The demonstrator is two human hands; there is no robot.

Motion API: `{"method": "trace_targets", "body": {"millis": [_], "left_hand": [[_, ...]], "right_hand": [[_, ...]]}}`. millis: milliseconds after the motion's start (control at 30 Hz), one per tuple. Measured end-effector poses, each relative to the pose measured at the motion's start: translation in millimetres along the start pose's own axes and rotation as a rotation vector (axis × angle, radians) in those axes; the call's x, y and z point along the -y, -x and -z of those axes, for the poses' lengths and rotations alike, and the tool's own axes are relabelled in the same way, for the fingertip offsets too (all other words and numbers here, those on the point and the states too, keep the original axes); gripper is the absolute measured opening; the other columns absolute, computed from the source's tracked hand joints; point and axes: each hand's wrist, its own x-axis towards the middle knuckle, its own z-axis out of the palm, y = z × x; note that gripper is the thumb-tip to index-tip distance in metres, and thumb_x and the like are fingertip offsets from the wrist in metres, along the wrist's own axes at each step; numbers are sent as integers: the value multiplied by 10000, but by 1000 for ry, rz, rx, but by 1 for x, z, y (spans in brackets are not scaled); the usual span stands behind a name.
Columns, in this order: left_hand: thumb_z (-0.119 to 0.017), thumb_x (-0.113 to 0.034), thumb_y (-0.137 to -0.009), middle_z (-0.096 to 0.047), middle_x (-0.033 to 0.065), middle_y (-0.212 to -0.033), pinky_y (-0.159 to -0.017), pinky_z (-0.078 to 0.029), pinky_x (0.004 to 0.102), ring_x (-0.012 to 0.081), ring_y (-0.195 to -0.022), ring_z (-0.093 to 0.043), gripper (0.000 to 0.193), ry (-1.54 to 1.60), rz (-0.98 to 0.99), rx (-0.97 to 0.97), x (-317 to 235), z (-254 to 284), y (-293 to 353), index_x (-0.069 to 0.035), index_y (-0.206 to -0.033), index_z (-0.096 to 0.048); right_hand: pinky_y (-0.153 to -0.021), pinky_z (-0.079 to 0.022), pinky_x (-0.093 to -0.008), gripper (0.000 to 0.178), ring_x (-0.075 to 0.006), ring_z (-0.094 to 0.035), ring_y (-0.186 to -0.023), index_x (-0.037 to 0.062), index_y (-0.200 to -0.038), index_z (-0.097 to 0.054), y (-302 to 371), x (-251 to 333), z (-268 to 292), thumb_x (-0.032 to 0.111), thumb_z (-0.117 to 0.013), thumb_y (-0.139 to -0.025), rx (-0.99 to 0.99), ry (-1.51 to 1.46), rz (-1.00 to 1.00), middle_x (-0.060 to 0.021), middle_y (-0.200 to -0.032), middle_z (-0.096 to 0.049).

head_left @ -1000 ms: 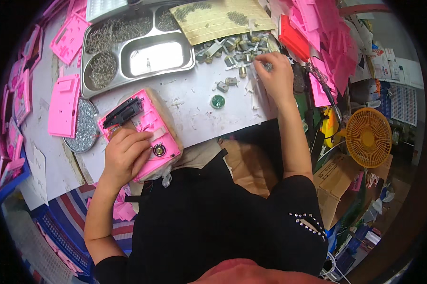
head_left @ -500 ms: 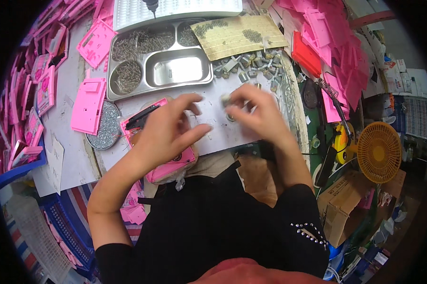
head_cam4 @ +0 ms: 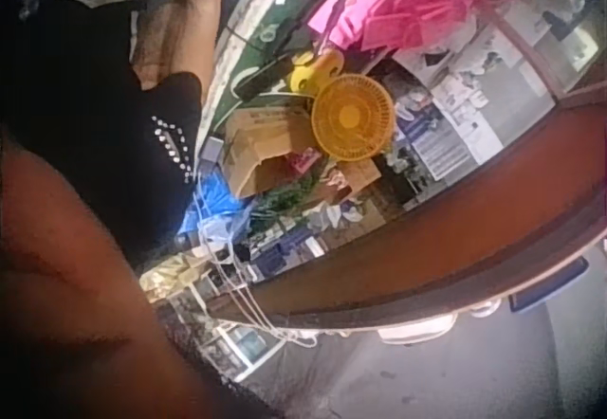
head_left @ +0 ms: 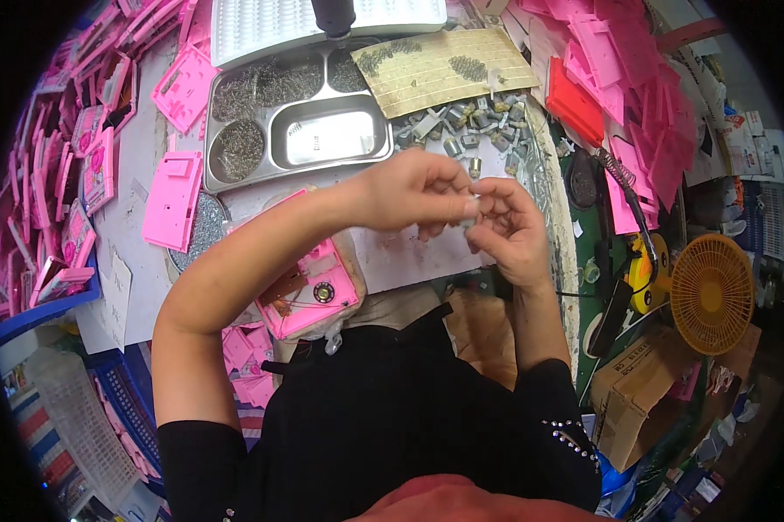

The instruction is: Assemble a pink toy machine by soldering internal wires, fitting components, and screwing the housing together.

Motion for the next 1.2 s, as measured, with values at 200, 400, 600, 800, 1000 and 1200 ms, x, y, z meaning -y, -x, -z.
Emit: {"method": "trace_targets", "body": {"millis": [200, 400, 600, 800, 1000, 1200], "left_hand": [[-706, -245, -915, -682, 211, -804, -700, -541, 452, 364, -769, -692, 255, -1256, -440, -922, 27, 78, -63, 10, -919, -701], [-632, -180, -899, -676, 223, -834, -747, -539, 519, 428, -796, -665, 181, -1505, -264, -881, 44, 100, -76, -10, -838, -653], [-627, -155, -918, -736, 191, -935, -744, -591, 460, 366, -869, -730, 163, -1576, -107, -776, 24, 87, -77, -32, -953, -728], [-621, -178, -875, -721, 180, -827, -685, -579, 497, 413, -750, -718, 173, -1652, -120, -770, 27, 91, -74, -55, -853, -741], [-683, -140, -896, -756, 176, -958, -730, -585, 407, 305, -830, -740, 146, -1001, -449, -816, 5, 47, -22, -33, -967, -751], [-697, -41, -939, -707, 10, -926, -737, -527, 226, 51, -838, -627, 151, -532, -238, -673, 12, -15, 74, 14, -1076, -728]], "right_hand": [[-610, -523, -260, 455, -142, -634, -729, -46, -1368, -552, -12, -22, 28, 7, -692, -939, -107, -257, -10, -61, -835, -630], [-597, -492, -230, 427, -96, -612, -698, -6, -1344, -590, -6, -23, 34, 48, -714, -939, -153, -20, -89, -34, -851, -658], [-633, -485, -231, 375, -61, -579, -695, 8, -1256, -659, 0, -31, 30, 42, -751, -893, -30, 452, -174, 0, -804, -646], [-666, -477, -233, 378, -51, -567, -710, 38, -1250, -673, -6, -34, 16, 54, -759, -883, 6, 726, -169, 18, -797, -647], [-673, -521, -299, 346, -152, -632, -683, 52, -1209, -663, -11, -32, 9, 84, -740, -873, 74, 989, -36, -66, -768, -652], [-706, -537, -465, 277, -383, -681, -782, 41, -1120, -603, -19, -36, -3, 51, -672, -853, 174, 1246, 178, -190, -843, -678]]}}
